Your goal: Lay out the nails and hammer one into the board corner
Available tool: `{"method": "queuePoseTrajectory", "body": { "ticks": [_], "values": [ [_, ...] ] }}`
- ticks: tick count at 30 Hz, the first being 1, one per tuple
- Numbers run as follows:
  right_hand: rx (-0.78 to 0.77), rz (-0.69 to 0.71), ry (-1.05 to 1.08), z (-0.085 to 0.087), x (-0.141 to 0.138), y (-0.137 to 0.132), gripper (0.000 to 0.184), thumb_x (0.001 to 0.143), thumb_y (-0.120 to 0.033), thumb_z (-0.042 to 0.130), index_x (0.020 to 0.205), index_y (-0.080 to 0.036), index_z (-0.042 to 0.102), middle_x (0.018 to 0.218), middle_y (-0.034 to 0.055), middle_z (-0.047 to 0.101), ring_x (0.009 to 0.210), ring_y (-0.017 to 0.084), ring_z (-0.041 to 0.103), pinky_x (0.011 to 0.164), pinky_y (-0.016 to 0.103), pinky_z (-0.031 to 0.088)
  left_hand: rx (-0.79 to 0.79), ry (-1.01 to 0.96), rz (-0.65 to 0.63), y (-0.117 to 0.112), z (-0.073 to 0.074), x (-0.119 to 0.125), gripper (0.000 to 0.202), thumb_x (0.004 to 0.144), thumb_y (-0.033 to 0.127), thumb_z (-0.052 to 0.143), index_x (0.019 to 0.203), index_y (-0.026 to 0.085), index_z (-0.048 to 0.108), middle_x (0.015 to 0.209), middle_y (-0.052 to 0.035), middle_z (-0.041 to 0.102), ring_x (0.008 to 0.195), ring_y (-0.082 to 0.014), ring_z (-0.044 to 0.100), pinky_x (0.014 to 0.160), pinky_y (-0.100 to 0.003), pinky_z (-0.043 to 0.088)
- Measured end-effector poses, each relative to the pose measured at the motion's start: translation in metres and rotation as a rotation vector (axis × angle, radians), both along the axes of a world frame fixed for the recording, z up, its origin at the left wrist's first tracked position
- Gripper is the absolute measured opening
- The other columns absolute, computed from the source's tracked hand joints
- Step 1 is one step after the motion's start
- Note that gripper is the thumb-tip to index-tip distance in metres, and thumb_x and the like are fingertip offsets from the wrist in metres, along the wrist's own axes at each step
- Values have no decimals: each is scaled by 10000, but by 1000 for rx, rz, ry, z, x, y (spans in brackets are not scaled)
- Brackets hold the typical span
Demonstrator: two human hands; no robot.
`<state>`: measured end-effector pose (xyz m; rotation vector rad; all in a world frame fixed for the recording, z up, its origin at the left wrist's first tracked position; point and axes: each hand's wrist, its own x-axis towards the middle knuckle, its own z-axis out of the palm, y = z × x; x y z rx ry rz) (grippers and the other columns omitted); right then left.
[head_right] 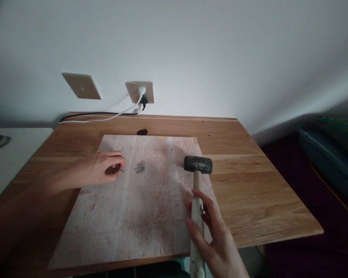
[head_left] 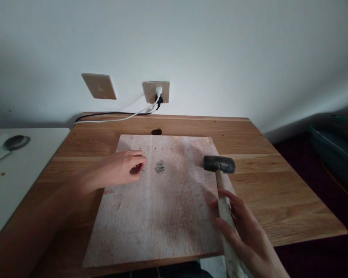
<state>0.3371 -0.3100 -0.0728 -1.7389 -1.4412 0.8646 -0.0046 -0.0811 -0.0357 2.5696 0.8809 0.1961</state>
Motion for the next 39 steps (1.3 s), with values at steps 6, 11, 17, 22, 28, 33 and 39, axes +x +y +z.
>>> {"method": "queuePoseTrajectory", "body": {
  "ticks": [6, 11, 17, 22, 28, 33, 39],
  "values": [
    [28, -2, -210, 14, 4, 27, 631, 1006, -450, 642, 1587, -317, 433, 1203, 100, 773, 1054, 288, 803, 876, 437, 685, -41, 9, -20, 15, 10, 6, 130, 741, 86, 589, 757, 214, 577, 719, 37, 626, 629, -132, 549, 649, -286, 369],
    [90, 46, -411, 23, 8, 44, 562, 1018, -396, 624, 1552, -265, 504, 1123, 98, 816, 817, 255, 828, 721, 385, 689, -44, -82, -76, 35, 14, 27, 100, 767, 107, 585, 770, 207, 597, 785, 13, 641, 679, -137, 566, 673, -282, 402],
    [110, 185, -507, 19, 10, 46, 455, 1114, -386, 490, 1490, -153, 593, 1375, 190, 769, 1196, 306, 789, 925, 372, 678, -116, -228, -185, 59, 3, 73, 91, 791, 115, 593, 810, 189, 642, 807, -2, 648, 695, -130, 574, 677, -275, 420],
    [5, 136, -437, 20, 9, 46, 474, 1101, -463, 526, 1463, -180, 640, 1261, 141, 824, 1098, 282, 822, 932, 346, 666, -182, -267, -270, 76, -7, 110, 97, 760, 110, 624, 810, 181, 668, 802, -5, 675, 701, -128, 590, 666, -276, 412],
    [-93, -68, -295, 25, 11, 53, 602, 1037, -559, 560, 1342, -54, 681, 669, 38, 775, 550, 211, 744, 533, 267, 598, -278, -302, -243, 92, -12, 145, 69, 810, 172, 644, 865, 172, 686, 730, 4, 658, 653, -127, 585, 627, -273, 415],
    [-174, -179, -232, 24, 9, 53, 589, 1001, -589, 577, 1294, -90, 682, 477, -49, 638, 433, 194, 660, 441, 251, 527, -349, -421, -171, 93, -22, 152, 164, 792, 152, 657, 954, 176, 668, 776, 5, 670, 683, -122, 594, 650, -262, 453],
    [-246, -237, -183, 22, 12, 48, 621, 992, -614, 615, 1355, -112, 666, 542, -26, 702, 476, 209, 707, 474, 257, 563, -340, -504, -165, 91, -30, 148, 95, 842, 177, 670, 937, 178, 664, 838, -8, 715, 684, -109, 605, 675, -262, 479]
  ]
}}
